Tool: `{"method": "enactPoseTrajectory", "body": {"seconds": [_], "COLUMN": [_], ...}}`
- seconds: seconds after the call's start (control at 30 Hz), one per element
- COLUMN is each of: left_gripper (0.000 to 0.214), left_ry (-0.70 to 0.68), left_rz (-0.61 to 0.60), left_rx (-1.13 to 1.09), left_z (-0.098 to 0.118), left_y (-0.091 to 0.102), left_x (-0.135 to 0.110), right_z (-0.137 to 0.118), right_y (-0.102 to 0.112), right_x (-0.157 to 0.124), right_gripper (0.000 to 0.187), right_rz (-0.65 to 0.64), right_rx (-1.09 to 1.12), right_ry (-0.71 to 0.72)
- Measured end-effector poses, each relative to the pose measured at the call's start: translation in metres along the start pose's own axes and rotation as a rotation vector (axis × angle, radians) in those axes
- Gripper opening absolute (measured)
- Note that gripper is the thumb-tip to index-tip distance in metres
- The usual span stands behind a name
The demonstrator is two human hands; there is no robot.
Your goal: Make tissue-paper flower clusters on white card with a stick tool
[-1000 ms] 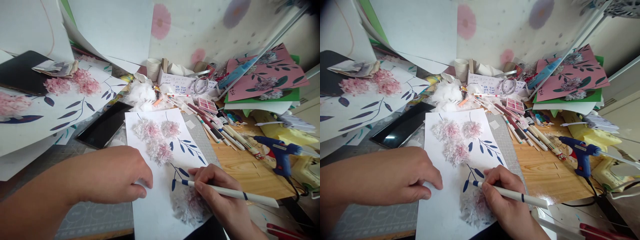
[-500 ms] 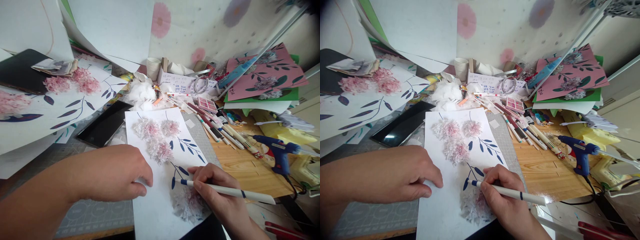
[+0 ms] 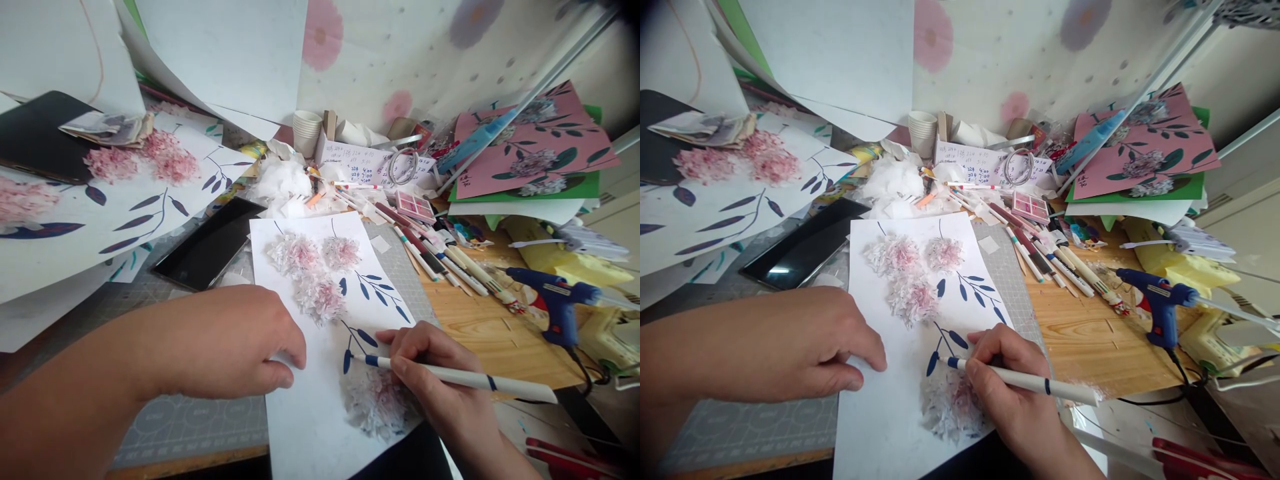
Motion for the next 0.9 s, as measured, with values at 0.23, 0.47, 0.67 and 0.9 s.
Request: {"method": "enactPoseTrajectory", "body": {"seconds": [0.23,0.47,0.67,0.9], "left_gripper": [0.014,0.014,0.015,0.015], "left_ry": [0.0,0.001,-0.011,-0.04], "left_rz": [0.003,0.043,0.063,0.088], "left_rx": [0.009,-0.003,-0.001,0.008], "left_z": [0.0004,-0.0005,-0.0025,-0.0023], "left_y": [0.0002,-0.0022,-0.0034,-0.0035], "left_x": [-0.0015,-0.0023,-0.0017,0.0012], "right_z": [-0.0038,-0.0091,-0.0048,-0.0069], "right_y": [0.0001,-0.0023,-0.0026,-0.0018], "right_x": [-0.0029,-0.0012,-0.0017,-0.0016], "right_gripper": [0.015,0.014,0.014,0.014], "right_rz": [-0.089,-0.192,-0.145,-0.156], "right_rx": [-0.075,-0.099,-0.09,-0.075], "right_ry": [0.037,0.118,0.079,0.092]}}
Point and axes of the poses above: each hand's wrist, its own x-axis towards the middle knuckle, its own y-axis out of the back of the hand, z = x × y, the point moved 4 cm from there along x, towards the middle knuckle, and after that the axes turned 1 degree about -y, right-handed, at the moved point
